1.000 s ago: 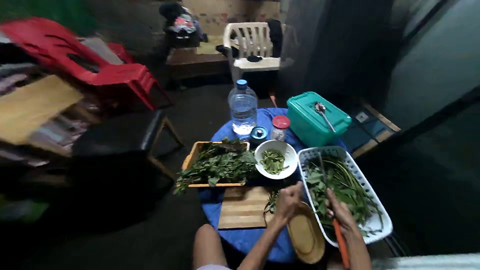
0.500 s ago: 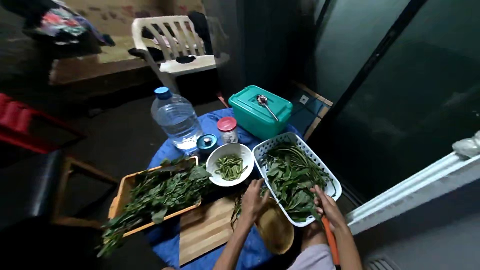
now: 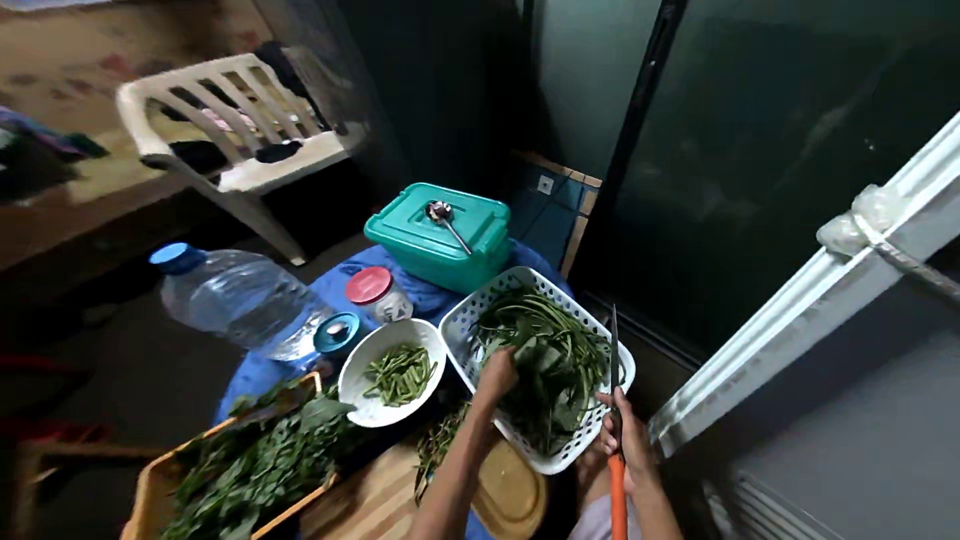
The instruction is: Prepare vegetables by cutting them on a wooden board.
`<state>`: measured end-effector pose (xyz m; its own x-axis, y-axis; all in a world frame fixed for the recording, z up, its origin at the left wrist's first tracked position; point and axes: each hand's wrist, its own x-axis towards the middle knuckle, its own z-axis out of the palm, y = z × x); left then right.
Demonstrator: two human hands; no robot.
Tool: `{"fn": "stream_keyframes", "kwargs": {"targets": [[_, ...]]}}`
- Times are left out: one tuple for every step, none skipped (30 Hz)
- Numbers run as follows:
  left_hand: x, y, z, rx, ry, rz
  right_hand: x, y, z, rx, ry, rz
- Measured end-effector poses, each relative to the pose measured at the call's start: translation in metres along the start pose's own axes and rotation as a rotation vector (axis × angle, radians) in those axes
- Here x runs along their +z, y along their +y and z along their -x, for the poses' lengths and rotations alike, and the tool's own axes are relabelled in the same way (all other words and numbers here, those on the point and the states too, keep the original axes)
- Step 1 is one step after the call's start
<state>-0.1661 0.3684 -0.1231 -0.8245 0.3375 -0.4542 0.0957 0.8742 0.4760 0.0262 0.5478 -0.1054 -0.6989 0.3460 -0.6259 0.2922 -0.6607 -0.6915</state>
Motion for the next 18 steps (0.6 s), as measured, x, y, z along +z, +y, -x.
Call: {"fn": "stream_keyframes", "kwargs": {"targets": [[-0.009,-0.003,-0.003,-0.008,0.006,0.010,0.000,0.002,-0.001,0.008,-0.003,-0.001],[-0.015,-0.005,-0.006,-0.024,0.006,0.013,0.000,0.005,-0.003,0.011,-0.007,-0.002],[-0.017,-0.008,-0.009,-0.036,0.006,0.013,0.001,0.007,-0.004,0.017,-0.008,0.005],[-0.014,-0.010,-0.012,-0.048,0.004,0.005,0.001,0.010,-0.005,0.022,-0.004,0.013],[-0.007,-0.009,-0.013,-0.065,-0.002,-0.011,0.001,0.014,-0.007,0.029,-0.005,0.021],[0.003,-0.008,-0.013,-0.089,-0.008,-0.043,0.000,0.018,-0.010,0.038,-0.012,0.037],[0.014,-0.002,-0.010,-0.118,-0.012,-0.080,-0.001,0.023,-0.012,0.039,-0.017,0.057],[0.026,0.005,-0.006,-0.144,-0.007,-0.108,-0.002,0.027,-0.014,0.029,-0.021,0.081],[0.037,0.013,0.000,-0.164,0.000,-0.136,-0.001,0.029,-0.013,0.018,-0.019,0.102],[0.046,0.023,0.006,-0.181,0.011,-0.165,0.001,0.029,-0.011,0.010,-0.012,0.124],[0.052,0.032,0.014,-0.197,0.016,-0.189,0.005,0.025,-0.006,0.002,-0.002,0.146],[0.055,0.041,0.021,-0.216,0.004,-0.206,0.009,0.020,0.000,-0.002,0.006,0.169],[0.057,0.048,0.026,-0.235,-0.023,-0.225,0.014,0.016,0.004,-0.008,0.013,0.182],[0.059,0.049,0.029,-0.246,-0.053,-0.249,0.016,0.015,0.006,-0.009,0.013,0.186],[0.064,0.044,0.028,-0.252,-0.072,-0.268,0.018,0.017,0.006,-0.002,-0.001,0.189],[0.072,0.036,0.026,-0.252,-0.081,-0.277,0.017,0.021,0.006,0.011,-0.029,0.203],[0.078,0.028,0.024,-0.251,-0.082,-0.287,0.017,0.023,0.007,0.021,-0.049,0.211],[0.081,0.023,0.020,-0.250,-0.083,-0.293,0.018,0.025,0.007,0.023,-0.061,0.224]]}}
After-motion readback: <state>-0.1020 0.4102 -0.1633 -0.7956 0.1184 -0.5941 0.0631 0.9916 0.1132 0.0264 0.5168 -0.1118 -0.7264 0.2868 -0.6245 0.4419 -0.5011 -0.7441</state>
